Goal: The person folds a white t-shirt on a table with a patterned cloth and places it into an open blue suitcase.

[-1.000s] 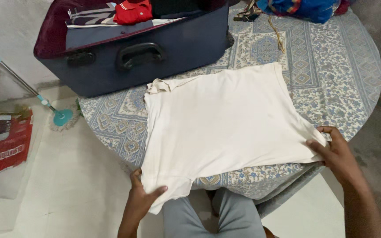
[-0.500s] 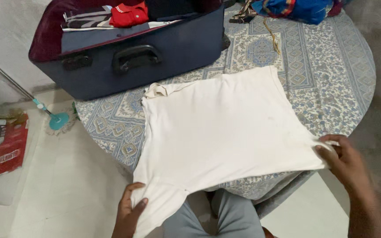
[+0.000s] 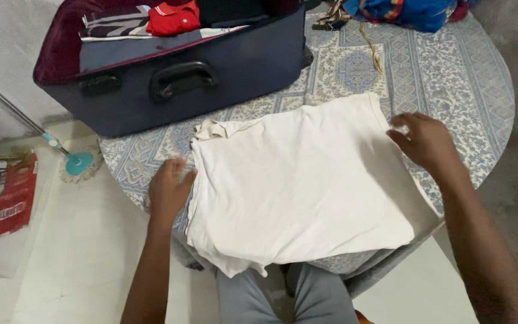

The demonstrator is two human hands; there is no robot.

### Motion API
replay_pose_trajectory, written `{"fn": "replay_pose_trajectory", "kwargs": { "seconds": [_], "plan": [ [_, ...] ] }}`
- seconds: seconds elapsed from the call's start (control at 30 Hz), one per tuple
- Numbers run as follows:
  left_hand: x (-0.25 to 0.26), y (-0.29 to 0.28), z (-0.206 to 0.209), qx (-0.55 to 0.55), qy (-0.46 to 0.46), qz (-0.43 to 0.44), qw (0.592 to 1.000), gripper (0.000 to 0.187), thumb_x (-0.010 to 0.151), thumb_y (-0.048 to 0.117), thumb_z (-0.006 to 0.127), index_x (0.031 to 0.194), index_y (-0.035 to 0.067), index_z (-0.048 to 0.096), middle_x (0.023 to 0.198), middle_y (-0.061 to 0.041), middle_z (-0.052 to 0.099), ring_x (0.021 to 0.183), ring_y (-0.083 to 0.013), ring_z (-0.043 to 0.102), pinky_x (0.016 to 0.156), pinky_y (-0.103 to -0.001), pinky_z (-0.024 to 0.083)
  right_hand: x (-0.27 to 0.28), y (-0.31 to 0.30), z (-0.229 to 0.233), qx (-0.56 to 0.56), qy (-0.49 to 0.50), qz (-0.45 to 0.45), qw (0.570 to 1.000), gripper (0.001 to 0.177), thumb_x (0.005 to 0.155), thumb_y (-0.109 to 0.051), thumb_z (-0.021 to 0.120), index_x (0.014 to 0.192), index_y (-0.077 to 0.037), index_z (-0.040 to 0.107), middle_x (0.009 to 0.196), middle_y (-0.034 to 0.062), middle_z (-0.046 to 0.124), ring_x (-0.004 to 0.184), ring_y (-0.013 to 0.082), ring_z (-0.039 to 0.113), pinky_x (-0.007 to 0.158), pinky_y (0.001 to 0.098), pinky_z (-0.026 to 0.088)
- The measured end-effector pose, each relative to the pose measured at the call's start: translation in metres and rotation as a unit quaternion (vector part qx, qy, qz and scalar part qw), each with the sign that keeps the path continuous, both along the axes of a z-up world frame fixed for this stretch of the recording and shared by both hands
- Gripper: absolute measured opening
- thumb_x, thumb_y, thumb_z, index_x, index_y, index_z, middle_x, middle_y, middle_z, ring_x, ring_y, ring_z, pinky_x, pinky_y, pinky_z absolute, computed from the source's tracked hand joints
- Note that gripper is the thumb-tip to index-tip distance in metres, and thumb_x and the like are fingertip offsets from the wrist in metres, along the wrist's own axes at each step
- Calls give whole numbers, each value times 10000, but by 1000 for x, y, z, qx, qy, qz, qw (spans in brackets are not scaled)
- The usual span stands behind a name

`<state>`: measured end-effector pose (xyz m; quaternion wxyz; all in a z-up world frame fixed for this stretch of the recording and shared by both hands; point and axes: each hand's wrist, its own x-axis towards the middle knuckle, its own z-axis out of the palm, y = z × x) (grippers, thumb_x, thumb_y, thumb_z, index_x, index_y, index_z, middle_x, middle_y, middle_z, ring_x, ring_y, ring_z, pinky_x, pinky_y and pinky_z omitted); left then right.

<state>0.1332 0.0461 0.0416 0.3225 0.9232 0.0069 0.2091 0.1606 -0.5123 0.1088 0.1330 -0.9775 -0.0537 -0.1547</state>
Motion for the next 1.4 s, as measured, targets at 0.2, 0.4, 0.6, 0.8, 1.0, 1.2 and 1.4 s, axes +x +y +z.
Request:
{"fn": "replay_pose_trajectory", "kwargs": {
  "seconds": [0.2,0.4,0.6,0.8,1.0,1.2,1.4],
  "plan": [
    [116,-21,3,151,-55,-61,985,903,661,415,915,1409,42,575,1400,-231,582,1249,-477,540,999,-545,413,121,22,-37,-15,-72,16,997,448,912,-204,730,1347,-117,668,1339,181,644,1062,410,665,899,512,543],
    [172,-5,-30,49,8,24,998,394,848,416,792,1116,127,769,1064,-156,751,1005,-407,696,867,-495,535,176,10,-66,-25,15,-33,999,384,912,-298,749,1280,-193,715,1311,175,625,1108,417,649,954,506,535],
    [194,18,-24,-7,-65,125,990,277,894,338,763,1056,115,790,1015,-185,756,935,-432,703,800,-509,551,193,5,-55,99,-19,-100,990,309,882,-298,823,1093,-91,732,1205,197,633,1077,411,659,943,498,537],
    [225,-22,-34,-344,-35,19,938,265,862,241,739,1082,94,749,1019,-153,766,904,-345,741,792,-441,593,176,24,-68,56,-85,-126,987,328,916,-188,784,1172,-52,630,1212,215,587,1022,471,648,878,558,526],
    [188,-47,-26,-123,-93,29,988,471,831,76,728,1296,82,652,1274,-196,613,1126,-346,657,960,-406,550,169,30,-64,83,-86,-146,982,424,960,-159,728,1315,5,564,1264,272,532,1014,512,641,855,576,528],
    [126,-66,9,150,-71,102,981,599,815,156,754,1374,52,563,1403,-252,464,1207,-400,523,951,-501,465,129,78,-31,-45,-45,-102,993,584,941,-156,677,1484,-25,507,1477,285,449,1339,460,466,1065,583,435],
    [97,-139,-25,125,-65,-80,987,390,995,287,637,1336,98,626,1410,-132,591,1358,-332,505,1093,-519,430,98,167,-53,-71,24,88,993,655,994,-445,530,1543,-113,395,1664,173,242,1519,363,247,1156,638,282]
  ]
}}
